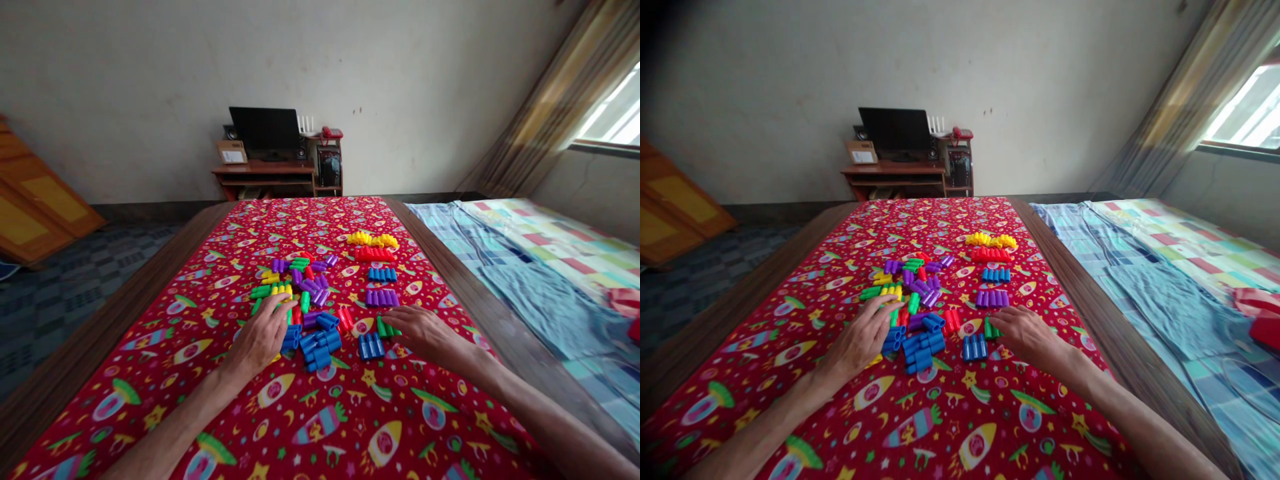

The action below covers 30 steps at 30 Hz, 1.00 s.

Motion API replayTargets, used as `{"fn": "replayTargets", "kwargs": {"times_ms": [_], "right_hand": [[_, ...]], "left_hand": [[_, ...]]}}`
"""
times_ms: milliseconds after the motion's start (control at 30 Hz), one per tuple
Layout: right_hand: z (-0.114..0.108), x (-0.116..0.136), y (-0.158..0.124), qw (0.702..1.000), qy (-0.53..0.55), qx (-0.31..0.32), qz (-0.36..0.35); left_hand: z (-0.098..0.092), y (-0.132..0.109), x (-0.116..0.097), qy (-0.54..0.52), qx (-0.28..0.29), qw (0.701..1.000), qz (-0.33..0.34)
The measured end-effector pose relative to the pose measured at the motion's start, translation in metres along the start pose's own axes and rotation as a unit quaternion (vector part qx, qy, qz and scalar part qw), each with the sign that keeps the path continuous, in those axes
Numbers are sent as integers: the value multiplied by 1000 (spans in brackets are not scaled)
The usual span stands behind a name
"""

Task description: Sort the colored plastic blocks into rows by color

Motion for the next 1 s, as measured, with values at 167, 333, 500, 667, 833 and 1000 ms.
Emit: {"fn": "replayTargets", "kwargs": {"times_ms": [167,333,500,667,833,1000], "right_hand": [[-7,6,-2,999,-35,-29,-11],[-15,39,7,996,-8,-63,-68],[-1,73,17,991,-31,5,-128],[3,92,17,988,-13,-12,-152],[-15,74,26,991,44,-69,-106],[-44,16,49,983,39,-173,-53]], "left_hand": [[3,-2,2,2,-3,1000,5],[1,-1,1,3,-12,1000,7],[1,0,1,5,-3,1000,6],[2,-1,2,-1,-6,1000,3],[5,-2,4,-4,2,1000,-3],[5,-2,2,2,4,1000,2]]}}
Point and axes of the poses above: each hand's wrist, its own y-axis towards the middle knuckle, its own z-axis out of the palm, x = y × z, the point moved 9 cm from there along y, towards the middle knuckle, and after that the axes turned 9 degrees about -x, right-handed, at the moved point
